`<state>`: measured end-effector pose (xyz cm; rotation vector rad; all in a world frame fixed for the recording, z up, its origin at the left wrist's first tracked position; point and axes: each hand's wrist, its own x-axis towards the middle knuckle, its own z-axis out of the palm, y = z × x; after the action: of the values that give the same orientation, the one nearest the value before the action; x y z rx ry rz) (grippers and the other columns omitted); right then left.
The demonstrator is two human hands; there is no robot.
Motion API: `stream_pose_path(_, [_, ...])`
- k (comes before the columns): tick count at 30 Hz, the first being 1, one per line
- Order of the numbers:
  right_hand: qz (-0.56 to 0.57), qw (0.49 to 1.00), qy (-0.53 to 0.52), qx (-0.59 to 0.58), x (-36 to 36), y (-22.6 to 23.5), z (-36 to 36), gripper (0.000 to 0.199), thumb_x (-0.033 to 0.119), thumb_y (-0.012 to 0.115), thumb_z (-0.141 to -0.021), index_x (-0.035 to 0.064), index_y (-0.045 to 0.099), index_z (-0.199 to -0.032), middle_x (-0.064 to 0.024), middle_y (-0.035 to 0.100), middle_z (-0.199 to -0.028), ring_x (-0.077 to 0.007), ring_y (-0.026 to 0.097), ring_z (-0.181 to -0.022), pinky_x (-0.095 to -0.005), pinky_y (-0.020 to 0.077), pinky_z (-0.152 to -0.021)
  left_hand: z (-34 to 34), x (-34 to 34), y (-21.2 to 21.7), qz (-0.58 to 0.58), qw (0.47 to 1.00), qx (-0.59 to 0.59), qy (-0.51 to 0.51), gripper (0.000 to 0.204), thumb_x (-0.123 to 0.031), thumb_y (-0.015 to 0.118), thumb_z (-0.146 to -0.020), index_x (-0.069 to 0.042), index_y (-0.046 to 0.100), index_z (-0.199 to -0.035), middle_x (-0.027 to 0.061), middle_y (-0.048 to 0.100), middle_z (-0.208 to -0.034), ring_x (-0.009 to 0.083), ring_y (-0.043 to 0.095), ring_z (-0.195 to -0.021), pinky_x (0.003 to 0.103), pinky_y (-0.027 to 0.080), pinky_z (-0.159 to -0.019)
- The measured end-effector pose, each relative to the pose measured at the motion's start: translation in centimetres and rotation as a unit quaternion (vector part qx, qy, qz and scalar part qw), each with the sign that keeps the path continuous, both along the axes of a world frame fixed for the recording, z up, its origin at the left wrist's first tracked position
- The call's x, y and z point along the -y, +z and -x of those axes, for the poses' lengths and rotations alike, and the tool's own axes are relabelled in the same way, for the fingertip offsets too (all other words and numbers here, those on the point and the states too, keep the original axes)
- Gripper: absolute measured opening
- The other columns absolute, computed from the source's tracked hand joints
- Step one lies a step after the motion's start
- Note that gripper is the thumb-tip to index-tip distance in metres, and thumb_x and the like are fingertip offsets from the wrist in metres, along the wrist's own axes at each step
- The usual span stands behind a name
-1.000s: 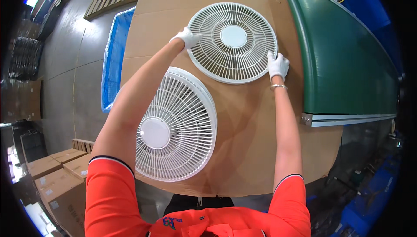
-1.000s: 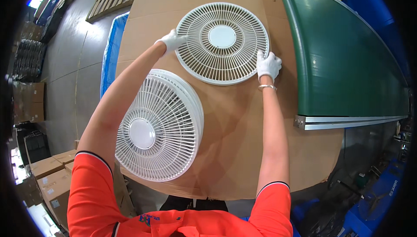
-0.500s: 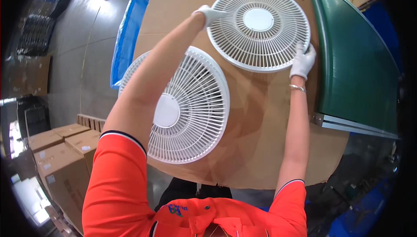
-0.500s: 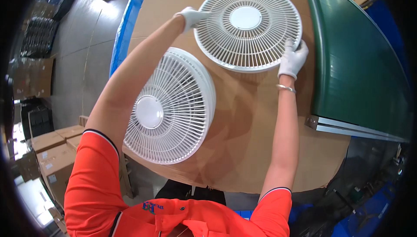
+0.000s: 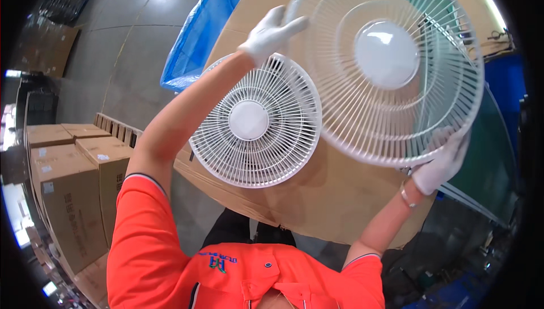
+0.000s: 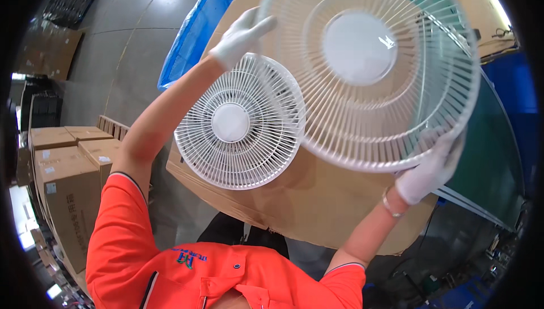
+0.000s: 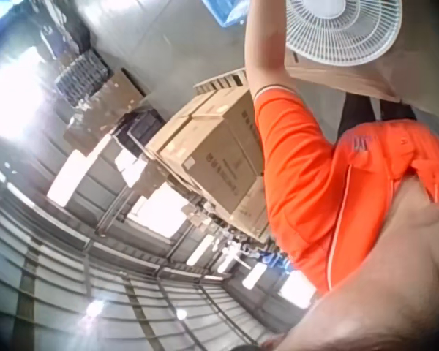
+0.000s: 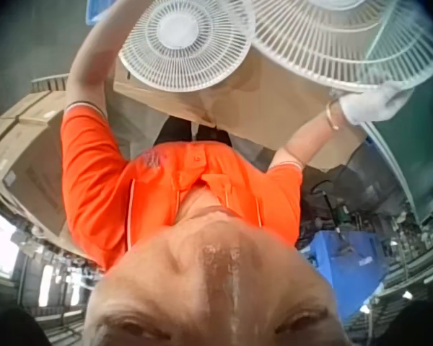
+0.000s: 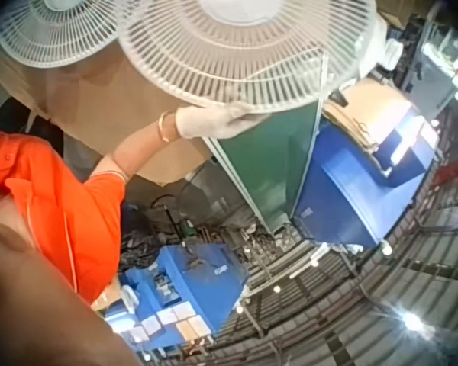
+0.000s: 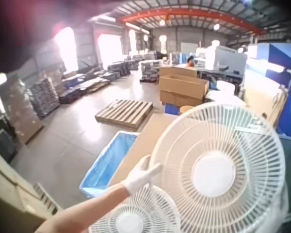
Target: Assembling and inspecting electric fan grills and components at a manual assembly station.
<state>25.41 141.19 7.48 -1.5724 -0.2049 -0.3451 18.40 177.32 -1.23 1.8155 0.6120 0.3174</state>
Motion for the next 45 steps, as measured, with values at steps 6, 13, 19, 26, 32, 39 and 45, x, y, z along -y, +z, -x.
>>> stream_pose_path(6, [-0.019,0.964,0.131,-0.23,-3.9,-6.8,9.4,0.043,0.021,0.052,-0.097,-0.0065,0.049,-0.13,-0.0108,0.056,-0.123,-0.0161,0.056,-0.106,-0.0282,0.045,-0.091,21.2,2.3,0.5,0.105,0.98,0.006,0.17,0.038,-0.025,0.064,-0.09,0.002,0.057,-0.115,-0.0001,0.058,-0.09,0.0056,0.052,-0.078,0.023,0.044,-0.069])
stream_pose_path(13, [0.032,0.943,0.242,-0.226,-7.7,-17.1,11.4,0.04,0.016,0.054,-0.095,-0.0085,0.05,-0.127,-0.0135,0.053,-0.128,-0.0188,0.053,-0.113,-0.0316,0.0421,-0.097,29.4,3.7,-6.3,-0.073,0.931,-0.168,0.315,0.041,-0.027,0.065,-0.089,0.0,0.059,-0.119,0.009,0.06,-0.11,0.0155,0.056,-0.1,0.028,0.044,-0.087])
stream_pose_path(19, [0.014,0.935,0.253,-0.249,-7.5,-24.1,7.5,0.046,0.032,0.042,-0.101,-0.0004,0.047,-0.133,-0.0152,0.044,-0.137,-0.0245,0.044,-0.125,-0.035,0.0346,-0.107,30.9,1.6,-12.8,0.01,0.936,-0.028,0.35,0.065,-0.047,0.056,-0.09,0.0,0.046,-0.133,0.0176,0.042,-0.141,0.0268,0.045,-0.125,0.035,0.035,-0.106])
stream_pose_path(26, [-0.146,0.764,0.408,-0.479,-9.1,-24.7,7.8,0.063,0.051,0.027,-0.1,0.0041,0.041,-0.139,-0.0102,0.048,-0.137,-0.0245,0.046,-0.124,-0.0403,0.0326,-0.109,31.6,-0.3,-15.6,0.514,0.811,0.148,0.237,0.067,-0.057,0.044,-0.093,-0.003,0.049,-0.133,0.012,0.058,-0.125,0.0215,0.058,-0.108,0.034,0.046,-0.097])
stream_pose_path(32, [-0.133,0.809,0.395,-0.415,-10.5,-21.8,12.1,0.062,0.052,0.029,-0.098,0.0069,0.043,-0.139,-0.0084,0.048,-0.138,-0.0259,0.048,-0.122,-0.0403,0.0348,-0.107,33.1,-0.4,-13.5,0.557,0.778,0.168,0.235,0.064,-0.055,0.041,-0.095,-0.005,0.049,-0.134,0.0109,0.058,-0.126,0.0219,0.057,-0.111,0.034,0.044,-0.098])
stream_pose_path(39, [-0.168,0.805,0.373,-0.43,-17.8,-19.1,23.5,0.059,0.052,0.034,-0.097,0.0072,0.049,-0.132,-0.0081,0.054,-0.131,-0.0249,0.052,-0.115,-0.0418,0.0372,-0.103,44.7,-7.7,-12.3,0.609,0.741,0.198,0.2,0.062,-0.054,0.038,-0.096,-0.006,0.05,-0.133,0.0118,0.058,-0.127,0.0239,0.057,-0.111,0.037,0.042,-0.1])
stream_pose_path(45, [-0.184,0.806,0.346,-0.444,-28.4,-15.4,34.0,0.06,0.053,0.036,-0.096,0.0071,0.049,-0.132,-0.0088,0.054,-0.13,-0.0244,0.053,-0.112,-0.0412,0.0394,-0.101,55.6,-17.6,-8.7,0.626,0.721,0.231,0.187,0.06,-0.051,0.037,-0.098,-0.005,0.047,-0.135,0.0132,0.056,-0.129,0.0244,0.056,-0.112,0.039,0.043,-0.1])
